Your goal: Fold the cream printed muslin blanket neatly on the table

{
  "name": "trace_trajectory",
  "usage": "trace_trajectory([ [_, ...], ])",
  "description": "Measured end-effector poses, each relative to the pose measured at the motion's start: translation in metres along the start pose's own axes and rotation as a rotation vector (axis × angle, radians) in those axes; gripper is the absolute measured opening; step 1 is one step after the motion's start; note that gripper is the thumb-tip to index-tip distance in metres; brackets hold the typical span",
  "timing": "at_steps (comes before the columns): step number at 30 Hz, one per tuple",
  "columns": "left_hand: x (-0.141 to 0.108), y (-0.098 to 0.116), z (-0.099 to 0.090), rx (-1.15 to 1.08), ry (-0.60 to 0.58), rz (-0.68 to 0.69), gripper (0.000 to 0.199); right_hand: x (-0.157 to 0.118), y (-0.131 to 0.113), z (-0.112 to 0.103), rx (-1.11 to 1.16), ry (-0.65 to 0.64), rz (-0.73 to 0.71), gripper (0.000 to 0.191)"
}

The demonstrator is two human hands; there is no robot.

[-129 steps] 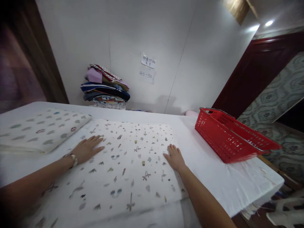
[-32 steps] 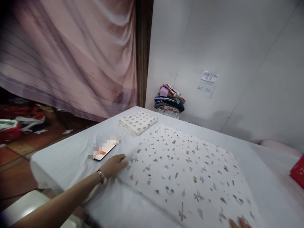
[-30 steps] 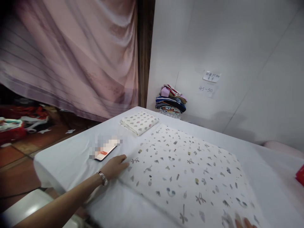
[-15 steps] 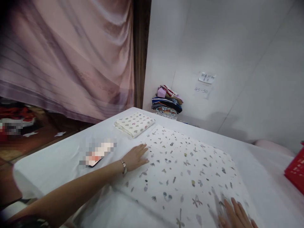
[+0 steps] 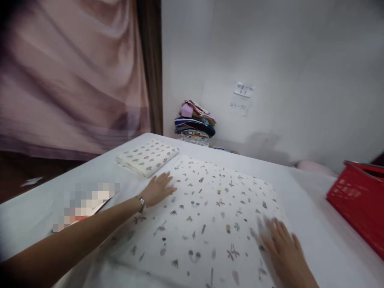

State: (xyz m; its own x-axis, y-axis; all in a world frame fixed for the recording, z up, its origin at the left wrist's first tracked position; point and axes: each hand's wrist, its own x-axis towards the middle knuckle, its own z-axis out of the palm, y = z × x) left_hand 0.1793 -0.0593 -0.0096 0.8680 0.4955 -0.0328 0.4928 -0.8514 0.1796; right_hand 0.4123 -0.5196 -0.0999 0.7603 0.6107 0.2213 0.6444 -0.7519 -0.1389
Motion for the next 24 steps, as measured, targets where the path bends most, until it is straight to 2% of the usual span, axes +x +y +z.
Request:
trace_trajectory([
  [3, 0.052, 0.015, 0.000, 0.034, 0.025, 0.059, 0.068, 0.058, -0.042, -0.023, -0.064, -0.203, 0.080, 0.066],
  [6, 0.104, 0.028, 0.006, 0.047, 0.020, 0.087, 0.066, 0.114, -0.066, -0.028, -0.090, -0.236, 0.114, 0.063],
  [9, 0.147, 0.031, 0.013, 0.045, 0.008, 0.090, 0.065, 0.157, -0.070, -0.023, -0.089, -0.232, 0.160, 0.062],
  [12, 0.176, 0.022, 0.019, 0.029, -0.008, 0.042, 0.067, 0.184, -0.057, -0.017, -0.087, -0.214, 0.210, 0.062],
  [15, 0.191, 0.009, 0.025, -0.003, -0.017, -0.024, 0.071, 0.196, -0.033, -0.009, -0.088, -0.237, 0.304, 0.061],
  [18, 0.194, 0.003, 0.029, -0.033, -0.020, -0.043, 0.072, 0.197, -0.014, -0.001, -0.058, -0.228, 0.334, 0.063],
  [21, 0.193, 0.003, 0.026, -0.065, -0.015, -0.042, 0.067, 0.198, -0.007, 0.004, -0.007, -0.199, 0.325, 0.062],
  [24, 0.193, 0.001, 0.020, -0.096, 0.041, -0.067, 0.060, 0.203, -0.004, 0.001, 0.030, -0.143, 0.344, 0.054],
])
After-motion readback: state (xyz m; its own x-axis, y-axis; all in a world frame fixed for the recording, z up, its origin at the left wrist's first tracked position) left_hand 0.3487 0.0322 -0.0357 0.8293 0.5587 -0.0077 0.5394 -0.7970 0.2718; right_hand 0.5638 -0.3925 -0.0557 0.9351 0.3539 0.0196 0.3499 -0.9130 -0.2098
